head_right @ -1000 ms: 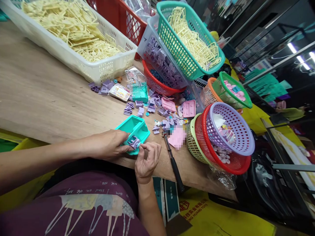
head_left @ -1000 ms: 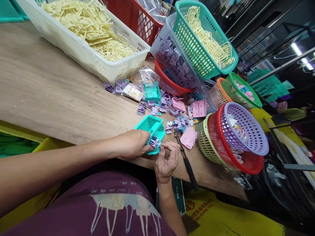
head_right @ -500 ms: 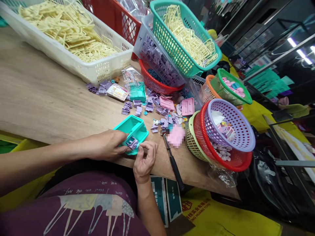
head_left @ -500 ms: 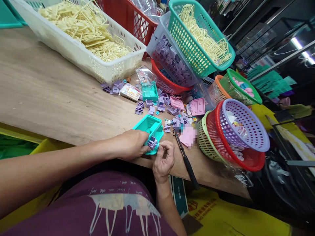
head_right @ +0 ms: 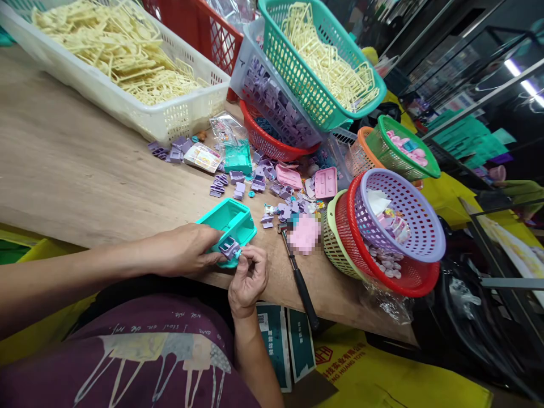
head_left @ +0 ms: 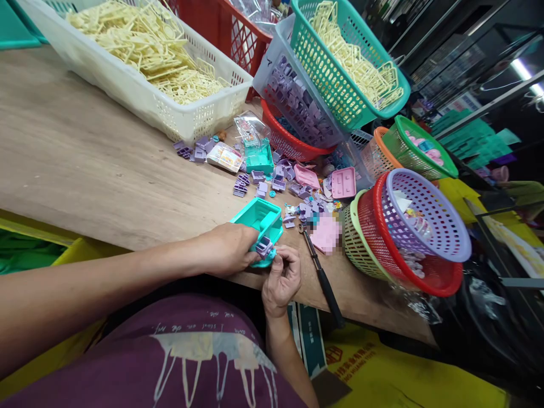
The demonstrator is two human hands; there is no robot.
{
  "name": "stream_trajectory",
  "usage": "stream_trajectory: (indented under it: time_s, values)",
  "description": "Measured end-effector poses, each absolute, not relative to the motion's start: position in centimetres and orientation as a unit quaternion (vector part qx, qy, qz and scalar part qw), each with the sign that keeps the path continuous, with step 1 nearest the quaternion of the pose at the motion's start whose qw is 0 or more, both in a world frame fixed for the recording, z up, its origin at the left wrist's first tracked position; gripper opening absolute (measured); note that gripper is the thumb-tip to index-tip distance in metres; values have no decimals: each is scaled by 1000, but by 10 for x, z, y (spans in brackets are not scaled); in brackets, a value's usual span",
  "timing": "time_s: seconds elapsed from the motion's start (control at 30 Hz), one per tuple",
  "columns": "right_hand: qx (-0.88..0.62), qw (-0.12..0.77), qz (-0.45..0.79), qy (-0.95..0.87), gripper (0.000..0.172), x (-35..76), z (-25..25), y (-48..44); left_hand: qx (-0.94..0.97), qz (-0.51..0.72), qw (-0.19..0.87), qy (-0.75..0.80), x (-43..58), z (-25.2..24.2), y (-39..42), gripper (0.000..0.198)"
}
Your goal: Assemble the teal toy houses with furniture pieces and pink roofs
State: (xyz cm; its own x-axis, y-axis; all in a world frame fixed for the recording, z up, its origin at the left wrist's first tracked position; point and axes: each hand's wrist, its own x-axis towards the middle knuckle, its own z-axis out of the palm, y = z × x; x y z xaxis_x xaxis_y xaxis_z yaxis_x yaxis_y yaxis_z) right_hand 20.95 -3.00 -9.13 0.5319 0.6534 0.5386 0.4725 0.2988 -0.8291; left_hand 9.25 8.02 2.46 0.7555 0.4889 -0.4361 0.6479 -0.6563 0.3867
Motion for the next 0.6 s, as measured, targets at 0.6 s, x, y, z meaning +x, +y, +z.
stream_trajectory:
  time_s: [0.6]
  values:
    - [-579, 606, -36, -544, 18, 214, -86, -34, 902, -149, 253, 317, 96, 22, 79, 28]
